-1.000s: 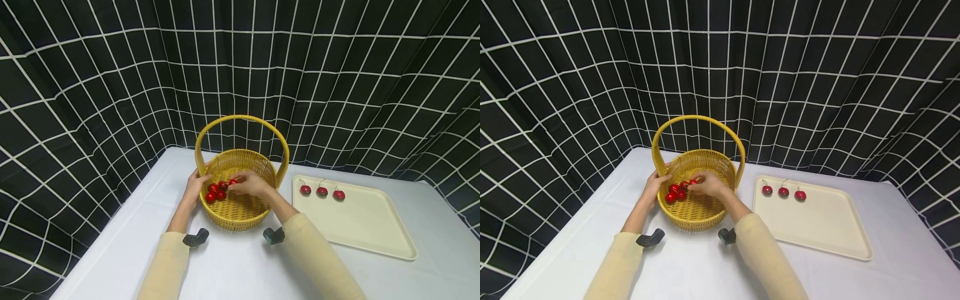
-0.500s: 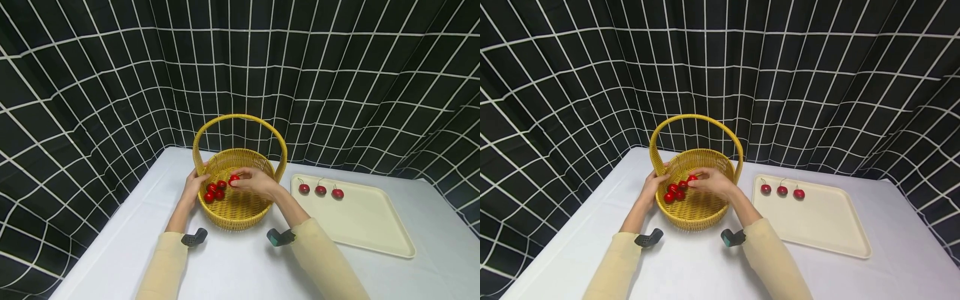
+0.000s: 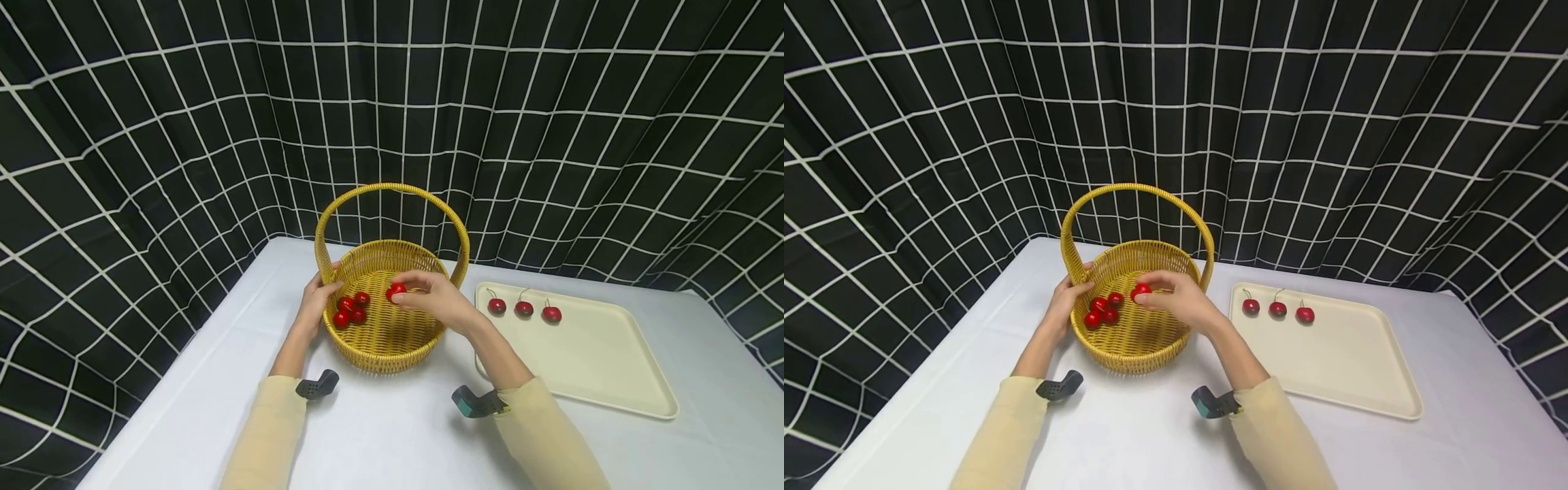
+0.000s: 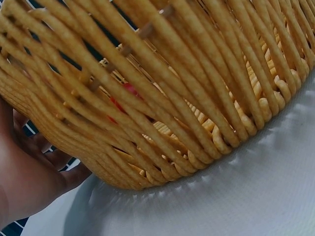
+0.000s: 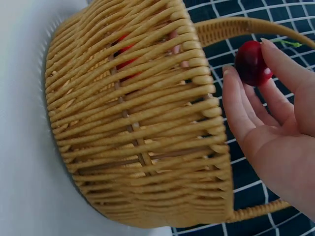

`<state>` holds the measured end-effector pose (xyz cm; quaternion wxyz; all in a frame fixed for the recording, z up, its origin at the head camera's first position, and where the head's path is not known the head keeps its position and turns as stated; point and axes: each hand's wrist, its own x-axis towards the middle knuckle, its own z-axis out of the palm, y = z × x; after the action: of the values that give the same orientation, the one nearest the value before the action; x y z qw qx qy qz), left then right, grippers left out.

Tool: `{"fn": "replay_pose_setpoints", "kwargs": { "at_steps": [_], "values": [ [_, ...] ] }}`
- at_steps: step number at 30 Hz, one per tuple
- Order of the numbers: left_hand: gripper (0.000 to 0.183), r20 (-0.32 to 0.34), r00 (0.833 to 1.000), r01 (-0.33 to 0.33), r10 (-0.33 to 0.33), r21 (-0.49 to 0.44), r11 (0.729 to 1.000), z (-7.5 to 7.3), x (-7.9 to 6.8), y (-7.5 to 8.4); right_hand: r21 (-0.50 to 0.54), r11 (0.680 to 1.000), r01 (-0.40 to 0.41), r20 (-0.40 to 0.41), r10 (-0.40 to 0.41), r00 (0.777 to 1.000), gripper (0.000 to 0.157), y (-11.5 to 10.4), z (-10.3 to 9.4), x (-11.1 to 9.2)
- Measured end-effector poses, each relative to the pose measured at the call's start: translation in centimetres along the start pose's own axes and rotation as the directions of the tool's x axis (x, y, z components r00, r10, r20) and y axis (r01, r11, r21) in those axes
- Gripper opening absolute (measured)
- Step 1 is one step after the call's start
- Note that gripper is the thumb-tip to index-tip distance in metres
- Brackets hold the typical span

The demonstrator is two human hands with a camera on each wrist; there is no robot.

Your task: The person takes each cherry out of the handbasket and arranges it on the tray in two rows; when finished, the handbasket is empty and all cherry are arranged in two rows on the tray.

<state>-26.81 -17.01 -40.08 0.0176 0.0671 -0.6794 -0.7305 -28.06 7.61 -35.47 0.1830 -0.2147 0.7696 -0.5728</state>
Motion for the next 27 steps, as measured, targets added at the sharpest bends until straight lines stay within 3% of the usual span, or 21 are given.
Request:
{"fn": "replay_pose_setpoints", "kwargs": {
  "at_steps": [4,14,27],
  "values": [
    [0.051,-0.002,1.000,0.003,-0.003,-0.004,1.000,-0.1,0.2,-0.2,-0.004,1.000,0.020,-0.009,-0.020,1.000,0.040,0.0,-0.3,-0.9],
    [0.049,-0.018,1.000,-0.020,0.019,-0.012,1.000,-0.4,2.0,-2.6,-0.003,0.998,0.059,-0.035,-0.059,0.998,0.042,0.0,-1.8,-3.5],
    [0.050,-0.031,0.998,-0.051,0.051,0.002,0.999,-0.5,2.3,-2.5,0.009,0.992,0.124,-0.122,-0.122,0.985,0.039,1.4,-6.3,-7.0]
  ]
}}
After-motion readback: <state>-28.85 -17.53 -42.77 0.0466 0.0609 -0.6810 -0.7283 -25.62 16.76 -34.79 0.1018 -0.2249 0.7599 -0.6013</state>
